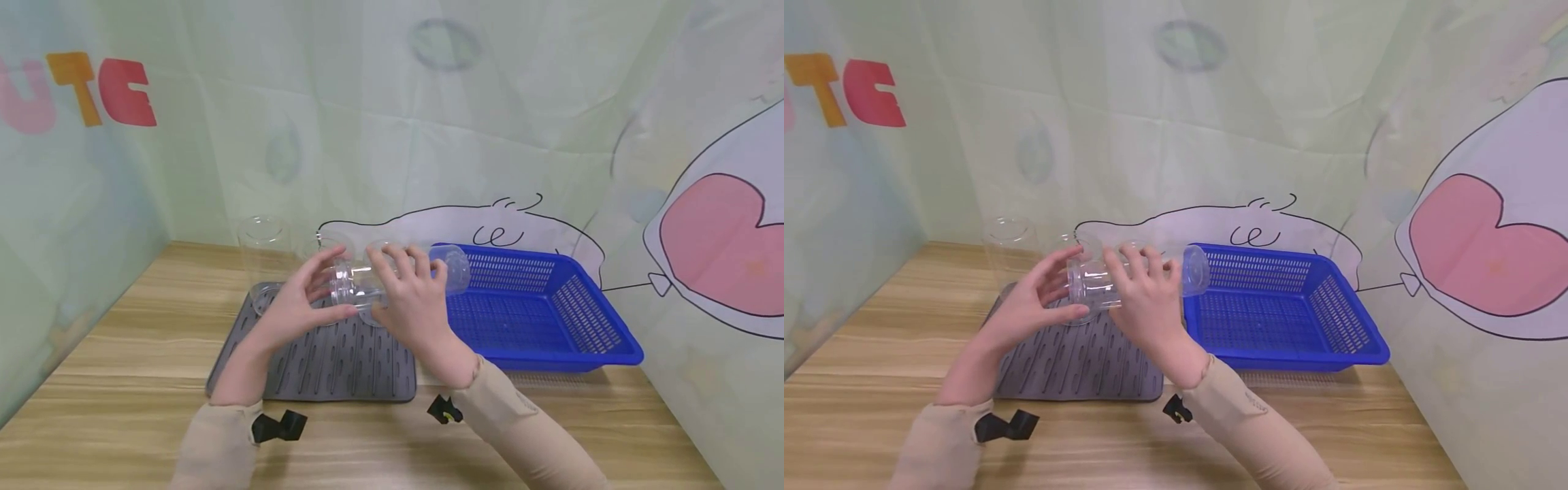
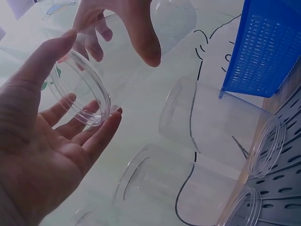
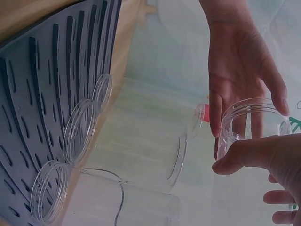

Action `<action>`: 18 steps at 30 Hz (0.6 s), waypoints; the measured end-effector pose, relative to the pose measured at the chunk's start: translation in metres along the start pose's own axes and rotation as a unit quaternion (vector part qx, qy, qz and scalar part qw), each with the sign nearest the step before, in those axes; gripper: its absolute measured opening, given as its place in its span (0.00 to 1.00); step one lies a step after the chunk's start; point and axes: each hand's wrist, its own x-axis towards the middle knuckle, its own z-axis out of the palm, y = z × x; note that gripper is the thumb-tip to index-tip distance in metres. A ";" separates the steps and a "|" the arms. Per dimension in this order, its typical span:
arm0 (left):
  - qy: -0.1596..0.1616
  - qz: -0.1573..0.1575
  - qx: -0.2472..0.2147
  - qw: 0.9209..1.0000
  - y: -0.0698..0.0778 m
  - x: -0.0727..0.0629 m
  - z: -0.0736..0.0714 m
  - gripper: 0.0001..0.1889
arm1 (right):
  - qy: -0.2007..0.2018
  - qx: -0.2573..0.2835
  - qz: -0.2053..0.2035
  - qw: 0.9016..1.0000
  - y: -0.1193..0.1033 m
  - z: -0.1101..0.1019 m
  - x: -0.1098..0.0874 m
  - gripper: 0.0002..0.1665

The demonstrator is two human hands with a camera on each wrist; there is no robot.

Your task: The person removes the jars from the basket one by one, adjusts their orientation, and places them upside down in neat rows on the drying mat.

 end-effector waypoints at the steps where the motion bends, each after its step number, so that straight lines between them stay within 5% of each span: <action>1: 0.003 0.000 -0.002 1.000 0.000 0.000 0.000 0.43 | -0.001 -0.001 -0.001 1.000 0.000 0.000 0.000 0.48; 11: 0.025 -0.020 -0.033 0.999 0.002 0.001 0.000 0.41 | 0.007 0.021 -0.013 1.000 0.005 -0.001 -0.001 0.58; 18: 0.036 -0.012 -0.055 0.998 -0.002 -0.001 -0.005 0.41 | 0.098 0.118 -0.023 0.988 0.020 0.000 -0.001 0.60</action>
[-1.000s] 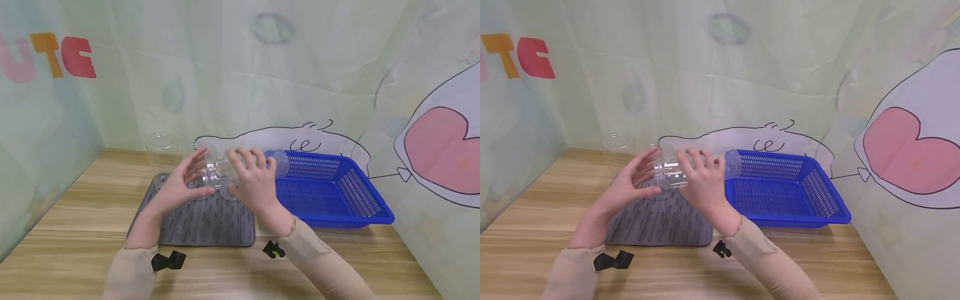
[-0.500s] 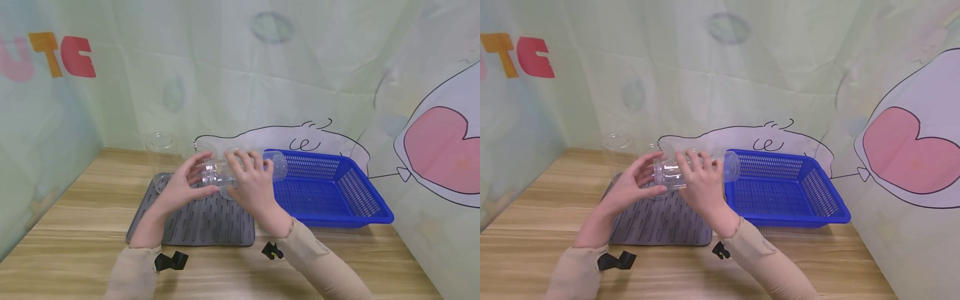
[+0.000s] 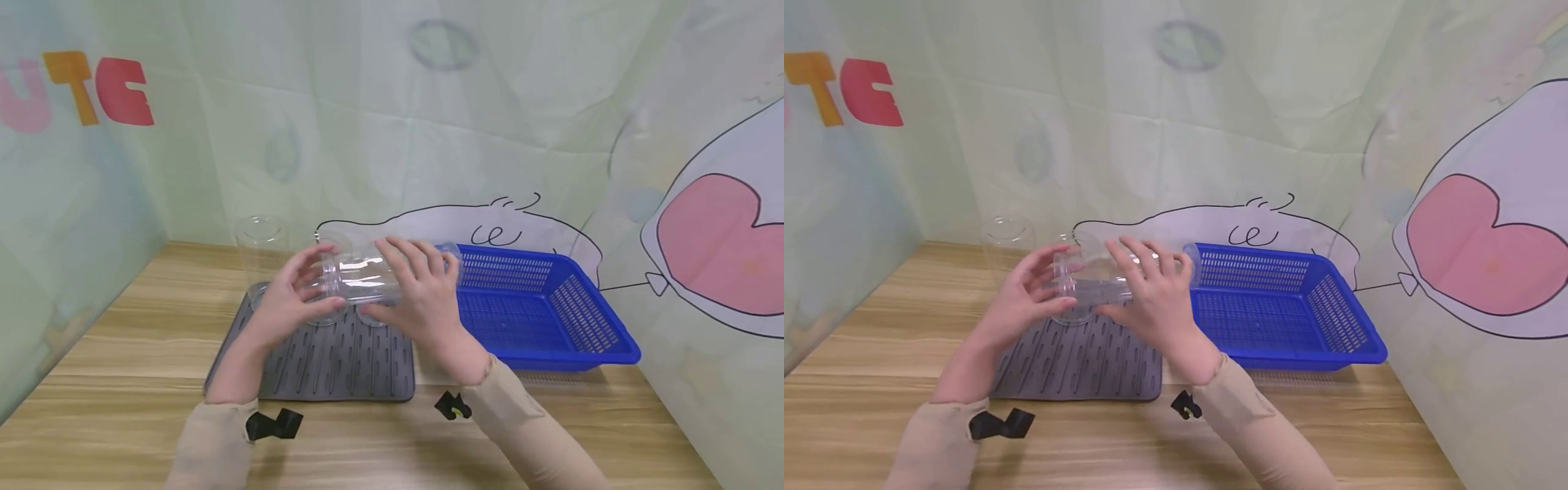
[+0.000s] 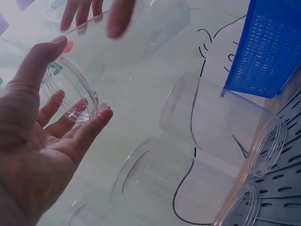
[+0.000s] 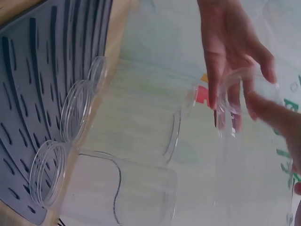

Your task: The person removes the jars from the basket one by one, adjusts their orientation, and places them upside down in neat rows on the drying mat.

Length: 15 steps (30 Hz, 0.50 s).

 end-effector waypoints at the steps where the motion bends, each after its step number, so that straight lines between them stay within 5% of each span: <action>1: 0.002 0.007 -0.009 1.000 -0.001 0.000 -0.002 0.41 | 0.021 0.021 0.005 1.000 0.003 -0.001 0.000 0.60; 5: 0.012 0.037 -0.061 0.997 -0.005 -0.001 -0.009 0.39 | 0.089 0.124 0.071 0.986 0.014 -0.005 -0.002 0.55; 9: 0.021 0.062 -0.127 0.990 -0.008 -0.002 -0.015 0.36 | 0.101 0.253 0.188 0.944 0.023 -0.008 -0.006 0.57; 12: 0.028 0.078 -0.160 0.984 -0.009 -0.002 -0.017 0.36 | 0.088 0.367 0.278 0.883 0.029 -0.009 -0.008 0.64; 15: 0.030 0.090 -0.178 0.979 -0.011 -0.002 -0.018 0.36 | 0.080 0.480 0.344 0.803 0.032 -0.006 -0.010 0.70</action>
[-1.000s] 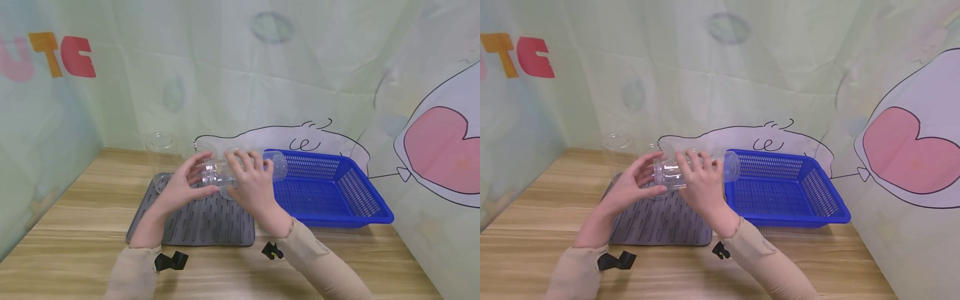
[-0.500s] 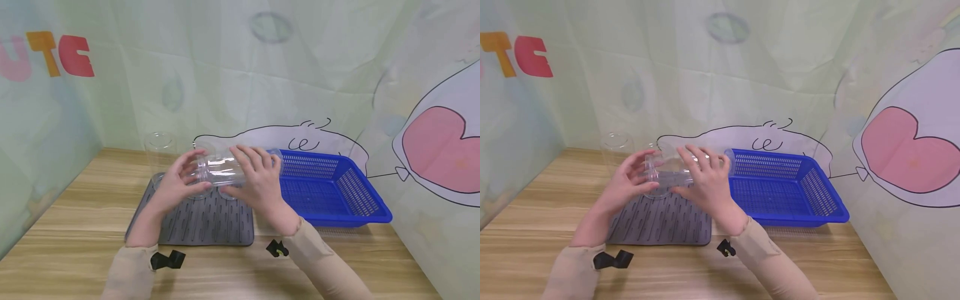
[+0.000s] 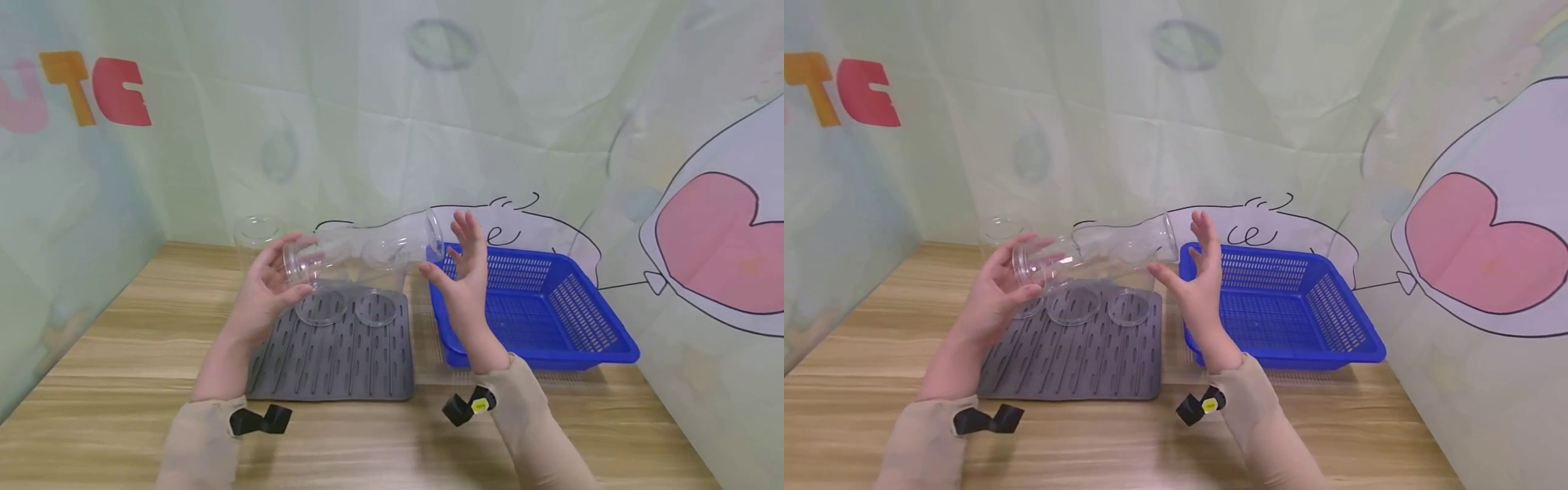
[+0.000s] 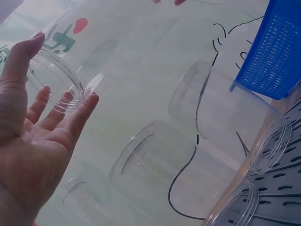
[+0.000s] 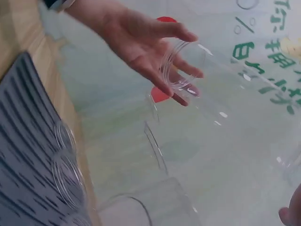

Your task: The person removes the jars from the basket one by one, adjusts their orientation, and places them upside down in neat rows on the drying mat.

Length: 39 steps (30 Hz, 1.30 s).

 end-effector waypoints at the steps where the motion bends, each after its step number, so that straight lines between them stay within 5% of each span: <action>1: 0.000 0.004 -0.004 1.000 -0.001 0.000 0.000 0.36 | -0.001 0.039 0.025 0.999 0.002 0.000 0.000 0.72; 6: -0.017 0.026 -0.033 0.999 -0.007 0.002 -0.001 0.36 | 0.006 0.184 0.104 0.977 0.014 0.005 0.000 0.79; 12: -0.031 0.026 -0.035 0.999 -0.012 0.002 0.000 0.37 | 0.013 0.285 0.156 0.946 0.022 0.017 -0.009 0.81; 19: -0.044 0.004 -0.026 0.999 -0.014 0.003 0.003 0.39 | 0.020 0.420 0.193 0.887 0.021 0.032 -0.019 0.80; 21: -0.046 0.003 -0.021 0.999 -0.014 0.003 0.004 0.39 | 0.025 0.437 0.201 0.876 0.018 0.036 -0.020 0.80; 28: -0.054 -0.001 -0.004 0.999 -0.015 0.003 0.004 0.40 | 0.042 0.449 0.218 0.865 0.012 0.040 -0.020 0.77; 39: -0.055 -0.020 -0.001 0.998 -0.007 0.000 0.003 0.40 | 0.039 0.436 0.221 0.871 0.011 0.041 -0.018 0.76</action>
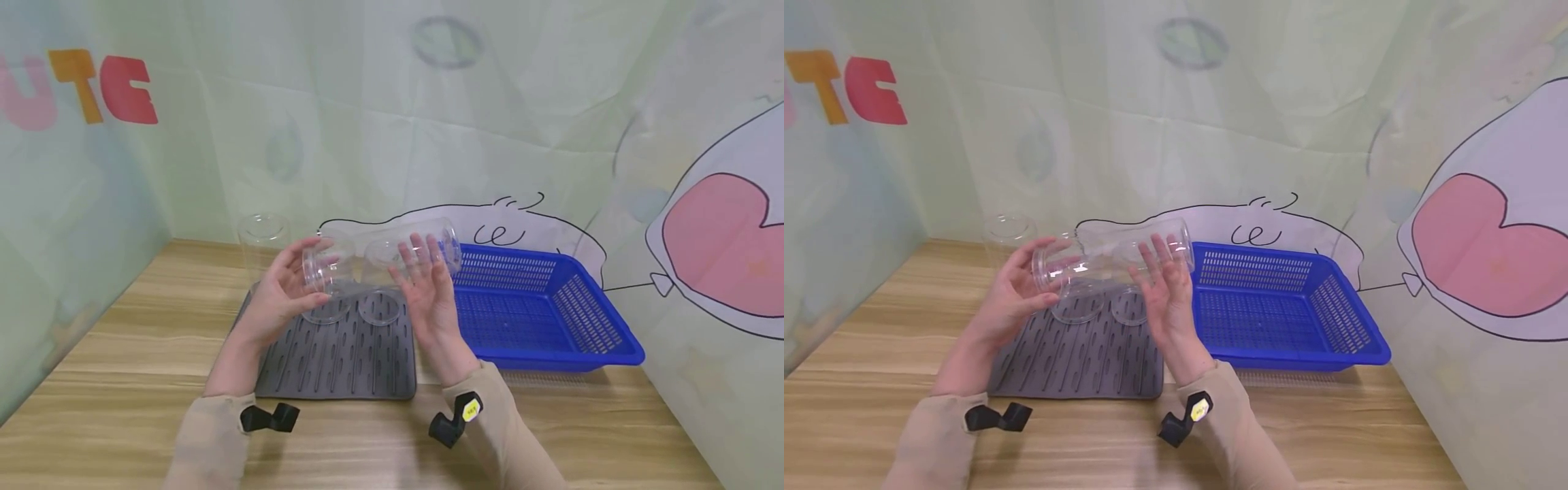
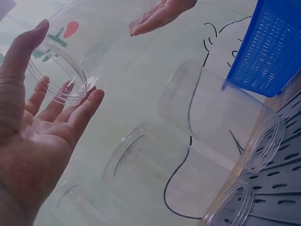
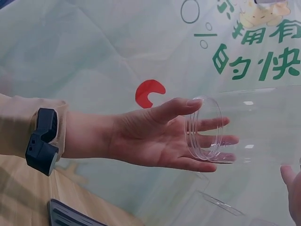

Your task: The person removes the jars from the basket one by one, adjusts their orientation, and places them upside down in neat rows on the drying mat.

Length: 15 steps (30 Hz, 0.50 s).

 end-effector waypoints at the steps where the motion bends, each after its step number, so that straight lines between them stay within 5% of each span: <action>1: 0.000 -0.002 0.000 1.000 0.001 0.000 0.000 0.40 | -0.002 -0.003 0.000 1.000 0.000 0.001 0.001 0.76; 5: 0.011 0.007 0.009 1.000 0.003 -0.002 -0.004 0.43 | -0.011 -0.011 -0.007 1.000 -0.002 0.005 0.004 0.75; 9: 0.037 0.050 0.004 0.998 0.002 -0.003 -0.010 0.43 | -0.024 -0.019 -0.020 0.999 -0.005 0.007 0.007 0.73; 15: 0.106 0.147 -0.070 0.981 0.002 -0.004 -0.022 0.23 | -0.037 -0.021 -0.036 0.998 -0.008 0.011 0.007 0.56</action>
